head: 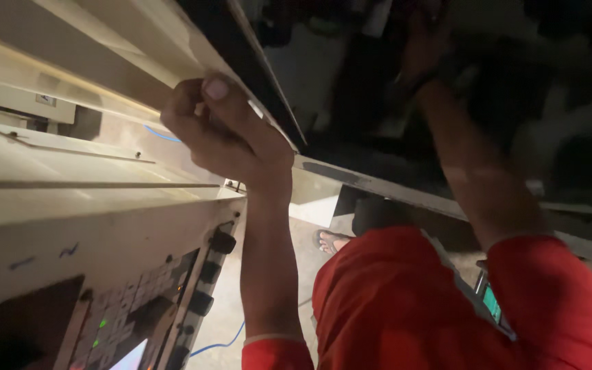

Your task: The person uses a wrench to loosen and remove bolts from the locking mechanism of a large industrial machine door. After removing the bolts, the person opens the door to reveal the interior of the machine.

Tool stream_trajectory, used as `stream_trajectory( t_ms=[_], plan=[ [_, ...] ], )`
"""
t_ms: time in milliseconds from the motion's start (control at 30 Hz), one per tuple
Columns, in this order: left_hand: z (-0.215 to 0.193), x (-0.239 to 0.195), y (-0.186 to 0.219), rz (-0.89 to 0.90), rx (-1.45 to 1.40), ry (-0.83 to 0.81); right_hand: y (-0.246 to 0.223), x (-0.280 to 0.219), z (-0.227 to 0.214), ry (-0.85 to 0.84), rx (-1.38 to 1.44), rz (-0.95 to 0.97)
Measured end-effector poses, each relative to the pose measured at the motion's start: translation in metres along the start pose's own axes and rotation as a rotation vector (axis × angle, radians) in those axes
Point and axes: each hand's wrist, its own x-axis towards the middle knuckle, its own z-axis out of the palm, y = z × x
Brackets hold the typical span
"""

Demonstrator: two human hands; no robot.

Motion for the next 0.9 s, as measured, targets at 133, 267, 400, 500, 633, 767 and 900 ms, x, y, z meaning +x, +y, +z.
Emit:
stream_trajectory(
  t_ms=[133,267,400,500,633,767,900],
  plan=[
    [0.001,0.001,0.003,0.040,0.030,-0.012,-0.017,-0.001,-0.002,-0.075,-0.278,0.115],
    [0.002,0.003,0.003,0.120,0.074,-0.011,-0.026,0.000,0.001,-0.230,-0.034,-0.051],
    [-0.001,0.005,0.002,0.064,0.052,-0.030,-0.040,-0.002,0.006,-0.304,0.181,0.048],
    [-0.001,0.006,-0.001,0.058,0.031,-0.039,-0.042,0.000,0.000,-0.209,0.059,0.228],
    [-0.002,0.002,0.000,0.083,0.038,-0.047,-0.019,0.005,-0.016,-0.171,-0.184,0.382],
    [0.000,0.003,0.003,0.086,0.046,-0.012,0.002,0.034,-0.008,-0.050,-0.150,0.464],
    [0.002,0.001,0.001,0.047,0.103,0.041,0.004,0.057,0.002,0.068,0.178,0.526]
  ],
)
